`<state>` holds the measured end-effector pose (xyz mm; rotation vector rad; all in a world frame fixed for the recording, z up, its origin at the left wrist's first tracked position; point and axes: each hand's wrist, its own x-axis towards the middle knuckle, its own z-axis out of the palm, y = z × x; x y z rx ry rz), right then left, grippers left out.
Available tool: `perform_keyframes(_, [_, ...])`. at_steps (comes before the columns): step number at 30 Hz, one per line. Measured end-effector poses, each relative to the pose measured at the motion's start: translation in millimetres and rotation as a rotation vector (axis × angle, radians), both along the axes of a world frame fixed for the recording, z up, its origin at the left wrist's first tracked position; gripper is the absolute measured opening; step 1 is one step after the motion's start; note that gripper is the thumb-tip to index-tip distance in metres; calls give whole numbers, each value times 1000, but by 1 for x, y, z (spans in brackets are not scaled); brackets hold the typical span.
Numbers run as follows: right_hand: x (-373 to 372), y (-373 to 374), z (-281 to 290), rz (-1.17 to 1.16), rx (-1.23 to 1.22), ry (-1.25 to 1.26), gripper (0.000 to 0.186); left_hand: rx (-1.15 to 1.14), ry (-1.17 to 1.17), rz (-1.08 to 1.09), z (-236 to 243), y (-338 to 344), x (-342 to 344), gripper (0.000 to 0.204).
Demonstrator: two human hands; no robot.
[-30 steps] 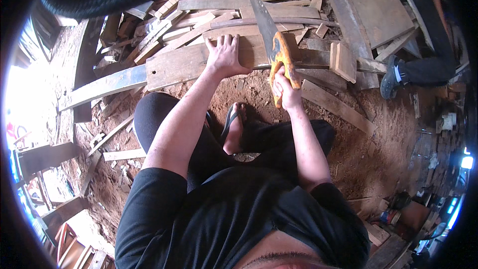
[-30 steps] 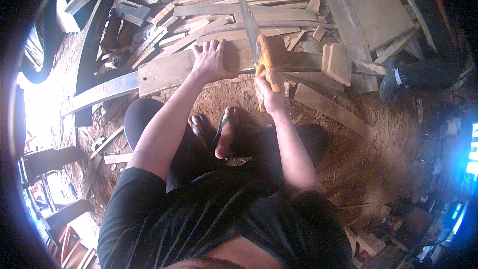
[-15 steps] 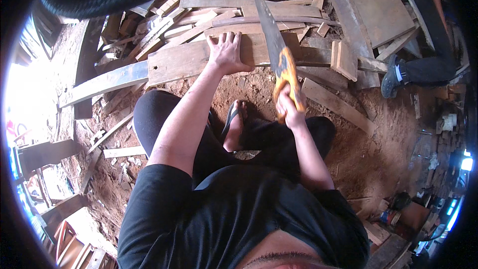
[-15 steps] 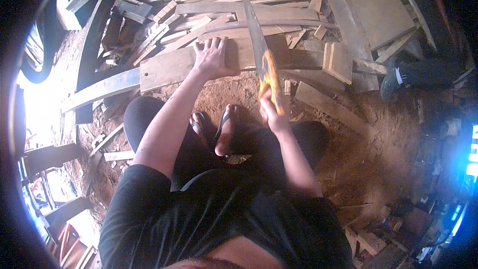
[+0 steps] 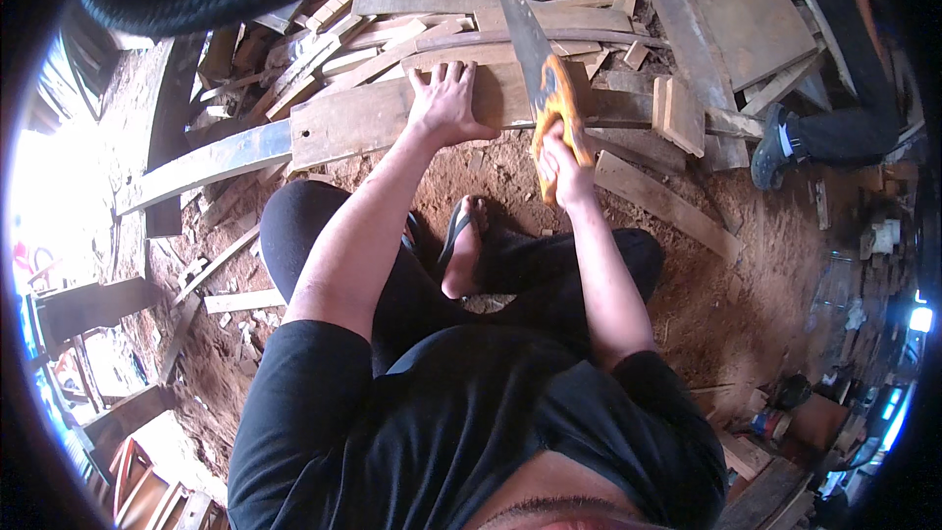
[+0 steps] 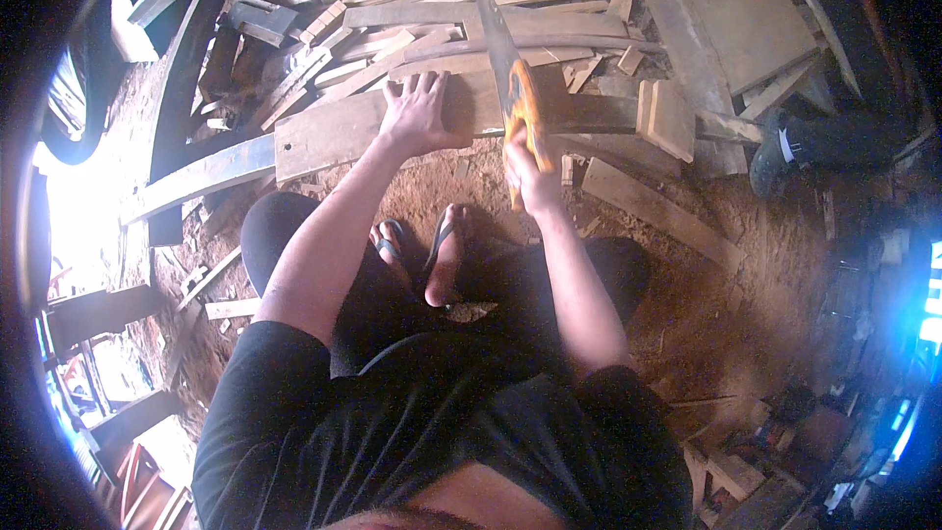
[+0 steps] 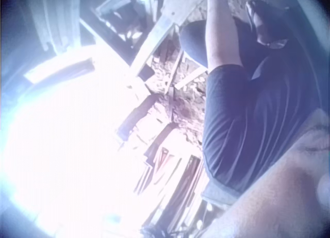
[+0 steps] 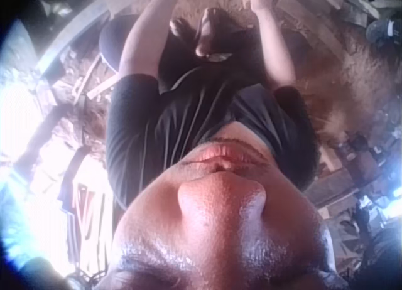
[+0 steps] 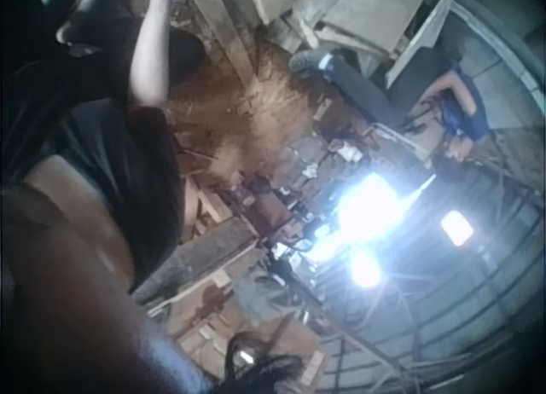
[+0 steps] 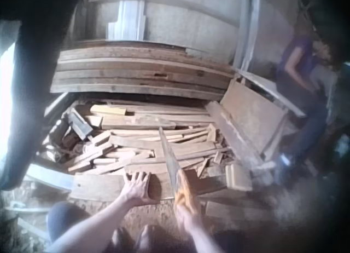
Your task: The person uses a hand saw to cut a wooden plank resting on a pile of wood scraps. They hold the plank steady with one hand while sawing with the other, pausing briefly to adjust their position before continuing the cut.
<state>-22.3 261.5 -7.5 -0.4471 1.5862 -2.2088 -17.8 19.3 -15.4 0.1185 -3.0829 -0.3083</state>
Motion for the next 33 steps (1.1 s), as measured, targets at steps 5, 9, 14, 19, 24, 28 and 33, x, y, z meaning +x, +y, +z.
perform_keyframes(5, [-27,-12,-13,-65,-30,-90,10,21,0,22,1,-2,-1,139])
perform_keyframes(9, [30,31,-21,30,26,90,10,23,-2,26,4,0,-1,138])
perform_keyframes(14, [113,92,-14,16,78,128,10,33,-34,35,8,2,0,136])
perform_keyframes(19, [87,70,-5,25,90,143,9,6,-22,15,6,3,1,138])
perform_keyframes(24, [0,3,-9,-4,25,59,15,17,-5,7,5,0,0,138])
perform_keyframes(28, [-9,-5,-14,-88,50,16,12,26,-15,5,9,0,-1,138])
perform_keyframes(33, [85,61,-11,8,75,201,11,44,-46,12,12,1,2,138])
